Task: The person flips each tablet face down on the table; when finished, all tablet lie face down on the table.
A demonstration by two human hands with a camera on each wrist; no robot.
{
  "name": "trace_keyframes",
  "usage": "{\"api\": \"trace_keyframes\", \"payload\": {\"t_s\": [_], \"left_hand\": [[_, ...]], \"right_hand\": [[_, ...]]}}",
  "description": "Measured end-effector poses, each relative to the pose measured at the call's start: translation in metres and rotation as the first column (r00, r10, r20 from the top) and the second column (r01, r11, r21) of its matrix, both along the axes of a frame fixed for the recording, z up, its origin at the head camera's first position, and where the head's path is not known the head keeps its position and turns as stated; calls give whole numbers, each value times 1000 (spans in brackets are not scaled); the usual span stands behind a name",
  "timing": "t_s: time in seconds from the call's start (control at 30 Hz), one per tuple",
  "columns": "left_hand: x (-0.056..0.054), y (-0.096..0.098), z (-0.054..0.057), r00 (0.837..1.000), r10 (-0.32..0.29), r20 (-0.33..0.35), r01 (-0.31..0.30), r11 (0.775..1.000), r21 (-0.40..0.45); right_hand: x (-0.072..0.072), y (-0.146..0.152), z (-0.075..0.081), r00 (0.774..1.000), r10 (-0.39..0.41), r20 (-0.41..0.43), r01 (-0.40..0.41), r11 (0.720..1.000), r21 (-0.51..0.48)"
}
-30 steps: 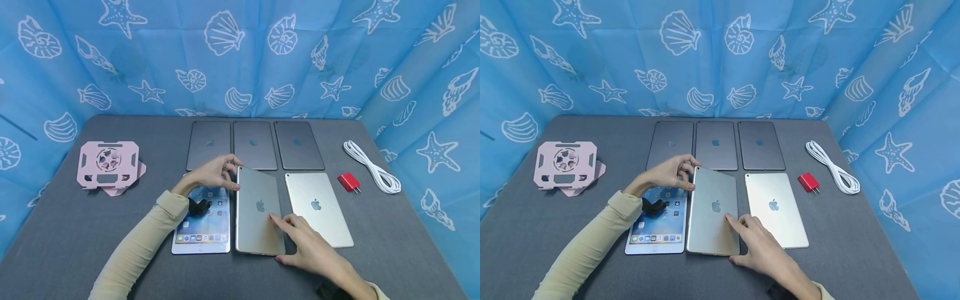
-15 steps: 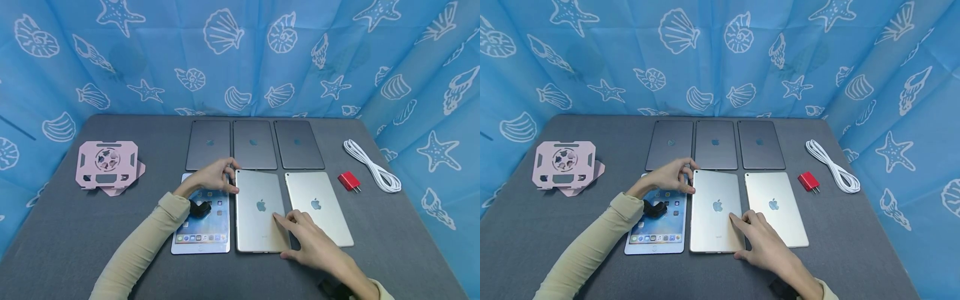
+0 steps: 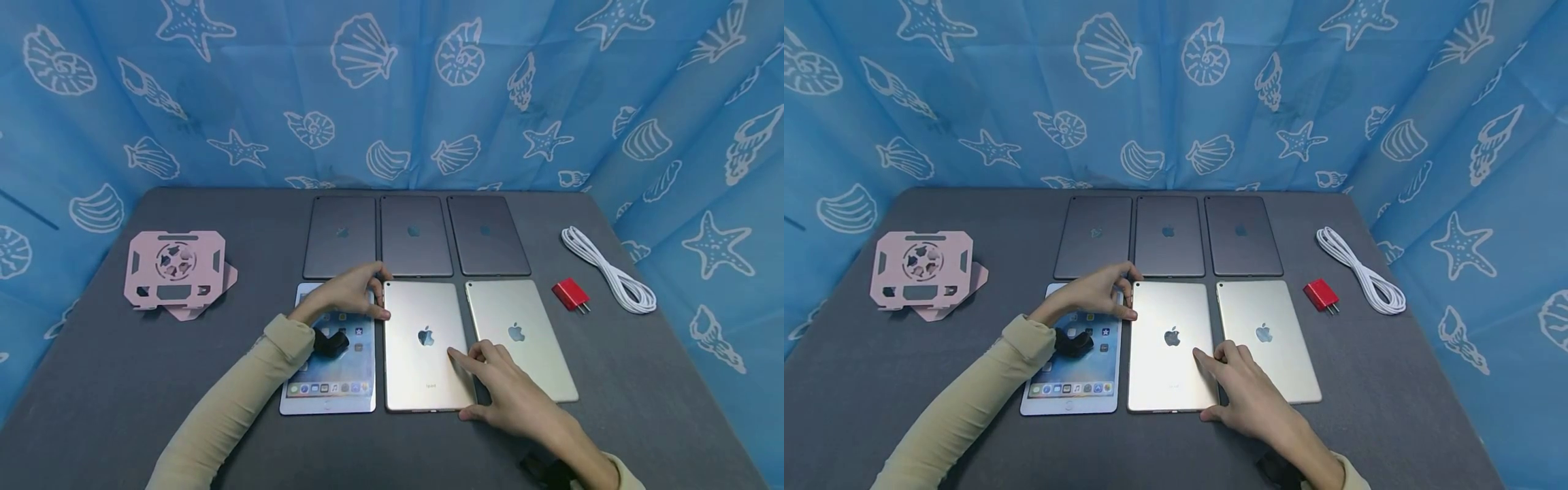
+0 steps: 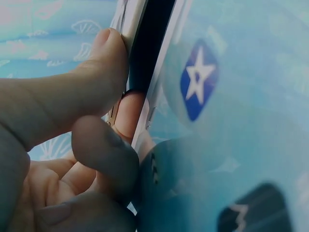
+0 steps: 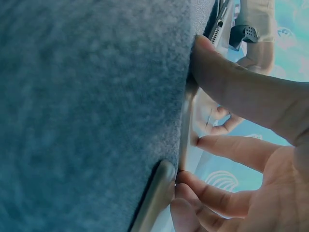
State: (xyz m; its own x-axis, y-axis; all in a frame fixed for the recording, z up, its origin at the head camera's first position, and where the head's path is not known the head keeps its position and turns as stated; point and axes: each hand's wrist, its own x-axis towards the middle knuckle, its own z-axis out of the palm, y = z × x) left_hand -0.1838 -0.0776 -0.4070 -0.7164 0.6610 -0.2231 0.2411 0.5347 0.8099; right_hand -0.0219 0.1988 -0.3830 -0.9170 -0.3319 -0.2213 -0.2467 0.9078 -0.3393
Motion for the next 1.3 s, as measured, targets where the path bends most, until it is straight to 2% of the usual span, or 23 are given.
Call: {"api": "trace_keyframes", "payload": {"t_s": [0.2, 0.43, 0.63, 0.9, 1.3], "left_hand": [[-1, 1, 1, 999, 15, 33, -15, 1000, -19], [-3, 3, 2, 999, 16, 35, -15, 999, -44], [-2, 4, 5, 1000, -2, 9, 3, 998, -67], [0, 5, 1, 997, 8, -77, -13, 998, -63], [2, 7, 0, 996, 38, -82, -44, 997, -70]], "right_hand": [[-1, -1, -1, 1000, -9, 14, 9, 1000, -2], [-2, -1, -1, 999, -23, 27, 23, 1000, 0], [-2, -1, -1, 999, -23, 27, 23, 1000, -1], [-3, 0, 0, 999, -23, 25, 23, 999, -26], [-2, 2, -1, 1000, 5, 9, -5, 1000, -20]]}}
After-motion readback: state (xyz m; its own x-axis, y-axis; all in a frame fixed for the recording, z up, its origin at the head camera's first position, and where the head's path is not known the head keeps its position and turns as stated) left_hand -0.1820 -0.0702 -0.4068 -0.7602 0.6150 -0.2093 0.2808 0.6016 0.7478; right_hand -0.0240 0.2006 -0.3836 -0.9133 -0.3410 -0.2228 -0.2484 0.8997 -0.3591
